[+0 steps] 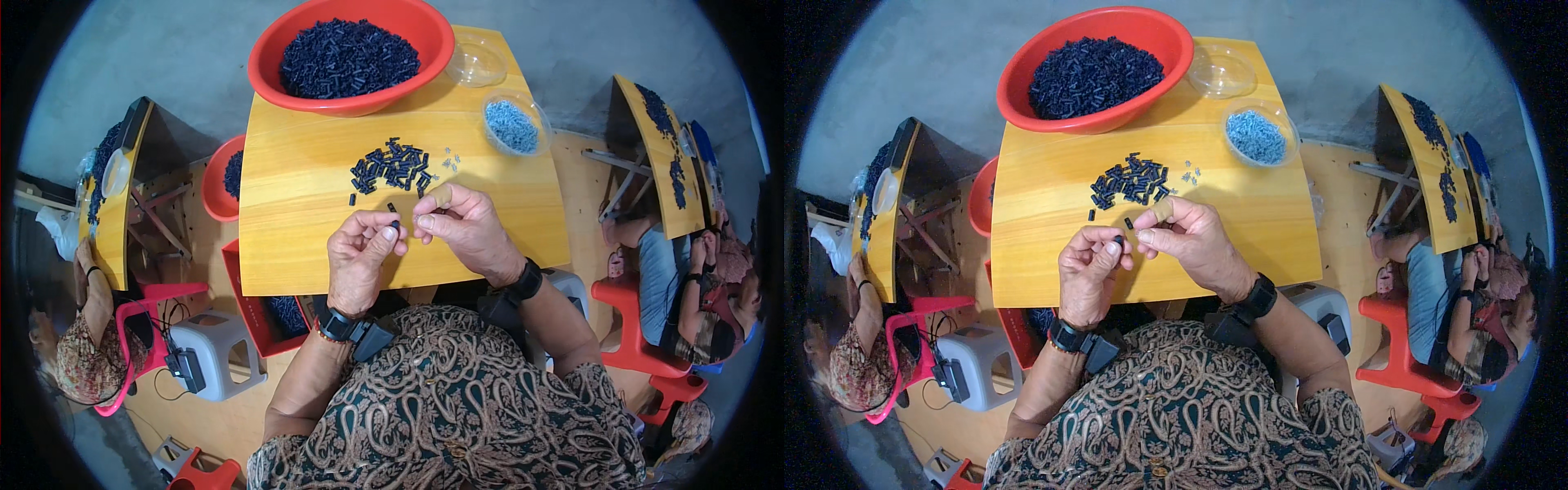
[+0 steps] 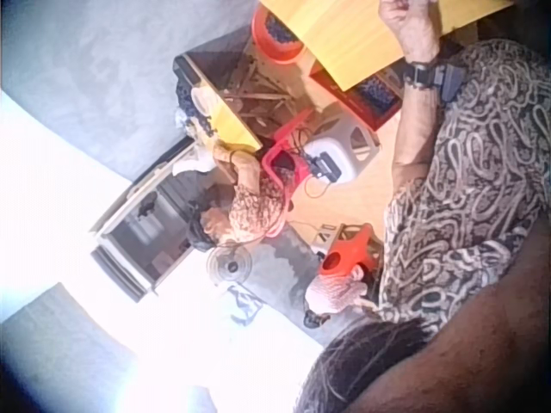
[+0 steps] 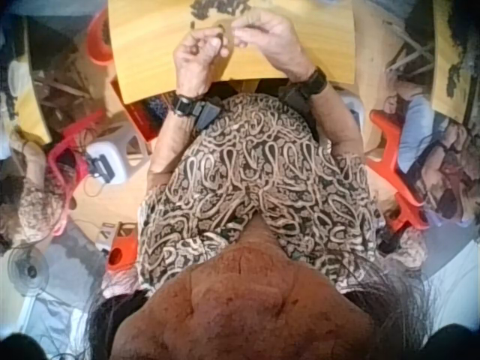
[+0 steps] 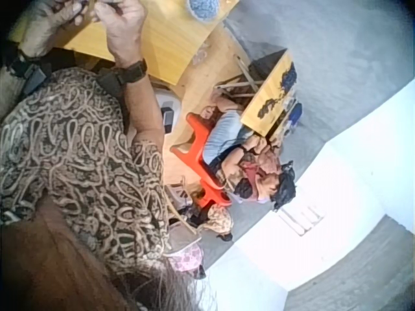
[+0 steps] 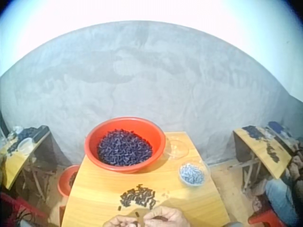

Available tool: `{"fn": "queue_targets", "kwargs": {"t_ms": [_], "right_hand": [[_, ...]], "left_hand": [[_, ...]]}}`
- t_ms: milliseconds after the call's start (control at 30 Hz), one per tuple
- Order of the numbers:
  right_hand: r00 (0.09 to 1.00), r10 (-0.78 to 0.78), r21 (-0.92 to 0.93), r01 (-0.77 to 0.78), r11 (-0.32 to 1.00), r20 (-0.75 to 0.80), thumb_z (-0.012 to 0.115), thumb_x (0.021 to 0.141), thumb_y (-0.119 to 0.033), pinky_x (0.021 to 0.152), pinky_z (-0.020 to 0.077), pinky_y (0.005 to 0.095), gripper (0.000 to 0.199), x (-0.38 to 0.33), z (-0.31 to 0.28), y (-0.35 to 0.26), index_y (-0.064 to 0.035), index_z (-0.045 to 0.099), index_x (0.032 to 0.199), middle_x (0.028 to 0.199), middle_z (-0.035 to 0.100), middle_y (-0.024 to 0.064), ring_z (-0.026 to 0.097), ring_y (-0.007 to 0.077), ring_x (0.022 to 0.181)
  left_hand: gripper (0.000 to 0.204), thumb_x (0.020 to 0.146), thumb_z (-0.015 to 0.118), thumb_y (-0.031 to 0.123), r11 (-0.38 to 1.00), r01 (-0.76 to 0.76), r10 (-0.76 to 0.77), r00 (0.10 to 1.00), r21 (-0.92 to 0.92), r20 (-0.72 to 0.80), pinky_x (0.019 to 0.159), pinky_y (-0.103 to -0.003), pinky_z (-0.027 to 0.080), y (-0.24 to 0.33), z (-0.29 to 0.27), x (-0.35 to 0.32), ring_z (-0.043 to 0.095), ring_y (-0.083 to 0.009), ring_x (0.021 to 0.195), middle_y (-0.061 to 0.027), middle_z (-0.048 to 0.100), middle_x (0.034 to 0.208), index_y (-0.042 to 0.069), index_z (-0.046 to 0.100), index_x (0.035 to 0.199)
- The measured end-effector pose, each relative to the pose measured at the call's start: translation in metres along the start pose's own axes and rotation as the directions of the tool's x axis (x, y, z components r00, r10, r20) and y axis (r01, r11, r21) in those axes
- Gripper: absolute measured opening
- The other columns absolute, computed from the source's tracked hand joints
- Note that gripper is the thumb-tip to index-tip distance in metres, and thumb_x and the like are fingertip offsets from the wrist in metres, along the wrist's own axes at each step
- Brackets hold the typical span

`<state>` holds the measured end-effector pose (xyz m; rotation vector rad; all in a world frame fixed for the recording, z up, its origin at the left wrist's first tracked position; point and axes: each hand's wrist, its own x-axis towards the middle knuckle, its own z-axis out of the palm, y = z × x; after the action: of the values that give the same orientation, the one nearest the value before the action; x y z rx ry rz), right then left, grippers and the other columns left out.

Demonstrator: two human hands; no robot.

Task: Manually assembling small plastic parts by inserting small blue pieces into black components.

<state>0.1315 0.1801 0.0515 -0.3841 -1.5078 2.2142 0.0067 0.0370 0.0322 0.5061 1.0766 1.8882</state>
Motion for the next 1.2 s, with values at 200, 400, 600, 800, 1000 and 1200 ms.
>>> {"fn": "queue_targets", "kwargs": {"t_ms": [200, 400, 600, 800, 1000, 1200], "right_hand": [[0.998, 0.048, 0.050, -0.046, 0.998, -0.035, 0.067, 0.090, -0.003, 0.071, 0.0535, 0.0259, 0.010, -0.001, 0.005, -0.005, -0.0004, 0.068, 0.100, 0.086, 0.068, 0.0066, 0.064, 0.0120, 0.077], [0.999, 0.031, 0.088, -0.029, 0.996, -0.030, 0.067, 0.090, -0.004, 0.070, 0.0535, 0.0264, 0.010, 0.001, 0.005, 0.000, -0.0005, 0.068, 0.099, 0.086, 0.068, 0.0068, 0.064, 0.0125, 0.077], [0.996, 0.091, 0.216, -0.090, 0.972, 0.008, 0.065, 0.091, -0.003, 0.069, 0.0530, 0.0277, 0.011, -0.001, 0.005, 0.004, -0.0012, 0.068, 0.102, 0.087, 0.068, 0.0075, 0.064, 0.0136, 0.077], [0.992, 0.125, 0.333, -0.126, 0.934, 0.025, 0.064, 0.093, -0.005, 0.071, 0.0525, 0.0289, 0.013, -0.002, 0.008, 0.001, -0.0013, 0.067, 0.105, 0.087, 0.067, 0.0071, 0.064, 0.0145, 0.078], [0.996, 0.000, -0.004, 0.000, 1.000, -0.084, 0.067, 0.091, -0.005, 0.070, 0.0526, 0.0256, 0.013, -0.002, 0.008, 0.007, -0.0002, 0.068, 0.104, 0.087, 0.067, 0.0053, 0.063, 0.0107, 0.076], [0.984, -0.153, -0.272, 0.122, 0.955, -0.094, 0.069, 0.089, -0.001, 0.068, 0.0515, 0.0212, 0.010, 0.000, 0.018, 0.007, 0.0009, 0.069, 0.098, 0.089, 0.067, 0.0026, 0.062, 0.0073, 0.077]], "left_hand": [[0.008, 0.094, 0.062, 0.003, 0.971, -0.003, 0.004, 1.000, -0.239, 0.007, 0.070, -0.027, 0.054, -0.002, -0.002, 0.004, 0.064, -0.0152, 0.074, -0.0105, 0.068, 0.093, 0.002, 0.062, 0.102], [0.008, 0.096, 0.060, 0.008, 0.924, 0.043, -0.056, 0.998, -0.379, -0.024, 0.073, -0.029, 0.052, -0.004, -0.009, 0.004, 0.060, -0.0161, 0.077, -0.0094, 0.063, 0.095, 0.004, 0.061, 0.103], [0.012, 0.096, 0.059, 0.006, 0.915, 0.069, -0.097, 0.994, -0.397, -0.051, 0.073, -0.028, 0.053, 0.003, 0.000, 0.004, 0.060, -0.0163, 0.076, -0.0085, 0.063, 0.094, 0.003, 0.062, 0.108], [0.012, 0.094, 0.062, 0.003, 0.931, 0.081, -0.083, 0.996, -0.356, 0.009, 0.069, -0.027, 0.056, 0.003, -0.001, 0.003, 0.065, -0.0164, 0.074, -0.0107, 0.068, 0.095, 0.001, 0.063, 0.106], [0.009, 0.094, 0.064, 0.004, 0.899, 0.123, -0.148, 0.989, -0.419, -0.027, 0.068, -0.026, 0.056, -0.002, 0.000, 0.001, 0.065, -0.0163, 0.072, -0.0110, 0.069, 0.092, 0.001, 0.064, 0.103], [0.006, 0.095, 0.062, 0.005, 0.870, 0.140, -0.162, 0.987, -0.474, -0.006, 0.068, -0.027, 0.056, -0.008, 0.002, 0.000, 0.065, -0.0171, 0.072, -0.0108, 0.068, 0.090, 0.001, 0.064, 0.099]]}}
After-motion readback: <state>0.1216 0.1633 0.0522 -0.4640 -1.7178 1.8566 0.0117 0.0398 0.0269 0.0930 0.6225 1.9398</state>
